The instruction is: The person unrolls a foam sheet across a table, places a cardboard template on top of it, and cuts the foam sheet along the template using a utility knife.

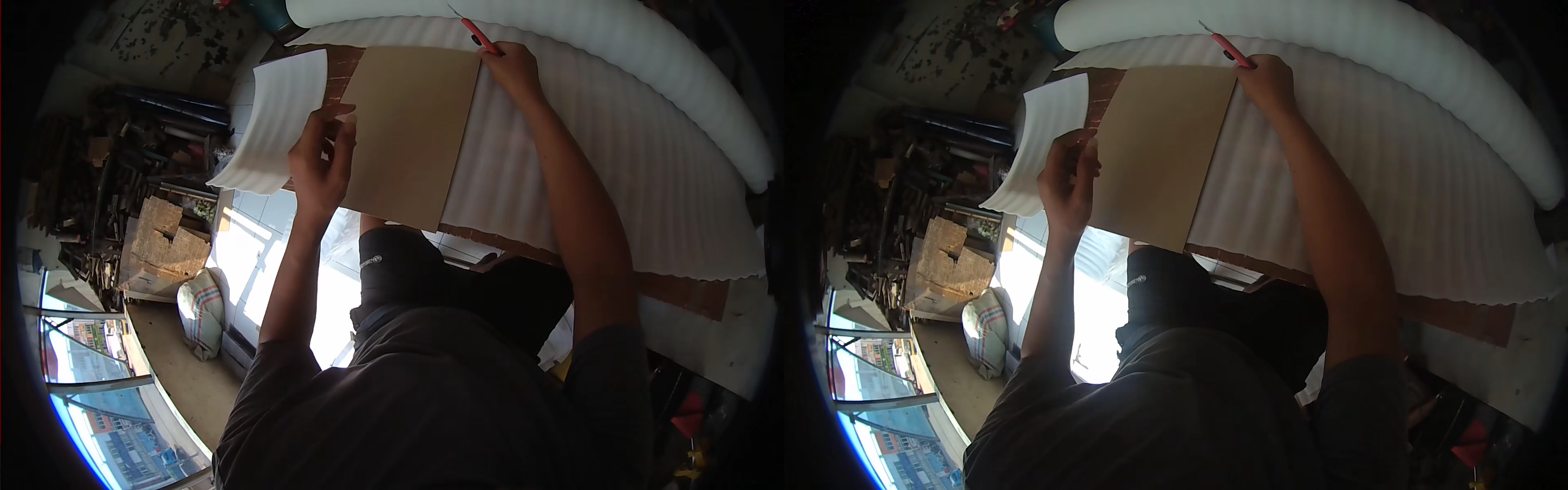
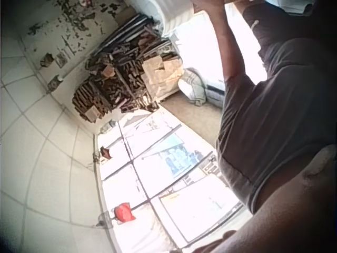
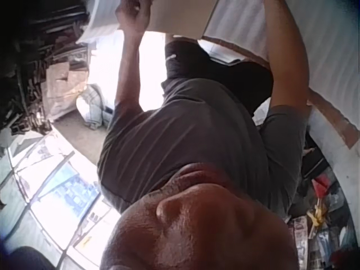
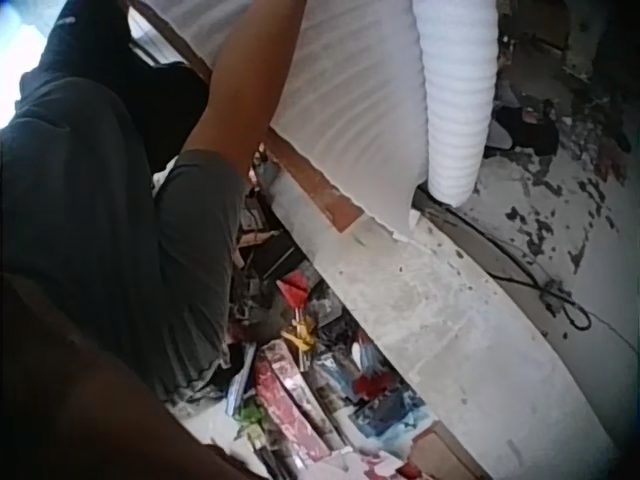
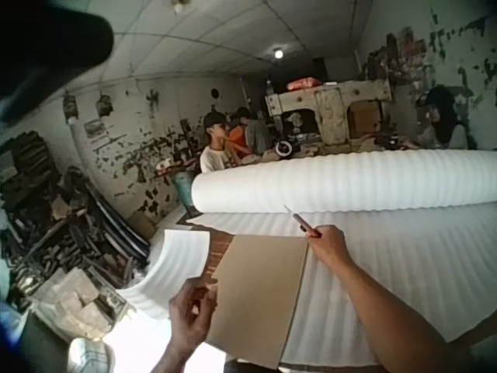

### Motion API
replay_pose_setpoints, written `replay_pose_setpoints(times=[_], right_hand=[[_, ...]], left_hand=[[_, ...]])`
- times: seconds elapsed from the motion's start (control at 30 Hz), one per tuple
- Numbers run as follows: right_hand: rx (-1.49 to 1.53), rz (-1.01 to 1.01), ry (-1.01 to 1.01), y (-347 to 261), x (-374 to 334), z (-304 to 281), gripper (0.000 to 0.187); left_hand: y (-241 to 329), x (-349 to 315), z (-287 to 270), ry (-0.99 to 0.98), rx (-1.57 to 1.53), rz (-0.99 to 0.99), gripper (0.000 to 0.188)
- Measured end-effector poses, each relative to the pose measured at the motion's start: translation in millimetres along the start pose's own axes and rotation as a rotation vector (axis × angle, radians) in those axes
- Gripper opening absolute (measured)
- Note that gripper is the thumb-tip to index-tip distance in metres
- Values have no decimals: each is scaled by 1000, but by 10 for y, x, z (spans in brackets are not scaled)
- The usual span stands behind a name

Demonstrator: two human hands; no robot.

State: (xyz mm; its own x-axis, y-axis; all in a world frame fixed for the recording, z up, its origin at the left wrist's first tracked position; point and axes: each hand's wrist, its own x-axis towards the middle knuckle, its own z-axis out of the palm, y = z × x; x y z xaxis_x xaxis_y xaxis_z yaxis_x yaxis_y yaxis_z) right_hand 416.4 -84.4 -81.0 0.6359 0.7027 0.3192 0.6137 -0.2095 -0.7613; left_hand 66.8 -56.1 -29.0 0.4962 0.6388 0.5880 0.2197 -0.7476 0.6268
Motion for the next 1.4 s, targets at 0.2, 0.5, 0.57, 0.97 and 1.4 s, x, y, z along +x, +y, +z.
replay_pose_setpoints(times=[0.2,0.5,0.57,0.97,1.4], right_hand=[[20,-24,37,-5,-22,33,30],[67,13,39,-77,-81,13,31],[79,35,27,-107,-89,-10,32],[450,221,136,-72,-89,43,28],[533,147,131,-64,-83,73,43]], left_hand=[[-395,823,474,-217,251,395,23],[-1006,1042,978,-295,239,201,28],[-1016,990,1059,-175,198,165,27],[-958,859,1070,-186,318,243,44],[-902,852,1089,-336,370,160,60]])
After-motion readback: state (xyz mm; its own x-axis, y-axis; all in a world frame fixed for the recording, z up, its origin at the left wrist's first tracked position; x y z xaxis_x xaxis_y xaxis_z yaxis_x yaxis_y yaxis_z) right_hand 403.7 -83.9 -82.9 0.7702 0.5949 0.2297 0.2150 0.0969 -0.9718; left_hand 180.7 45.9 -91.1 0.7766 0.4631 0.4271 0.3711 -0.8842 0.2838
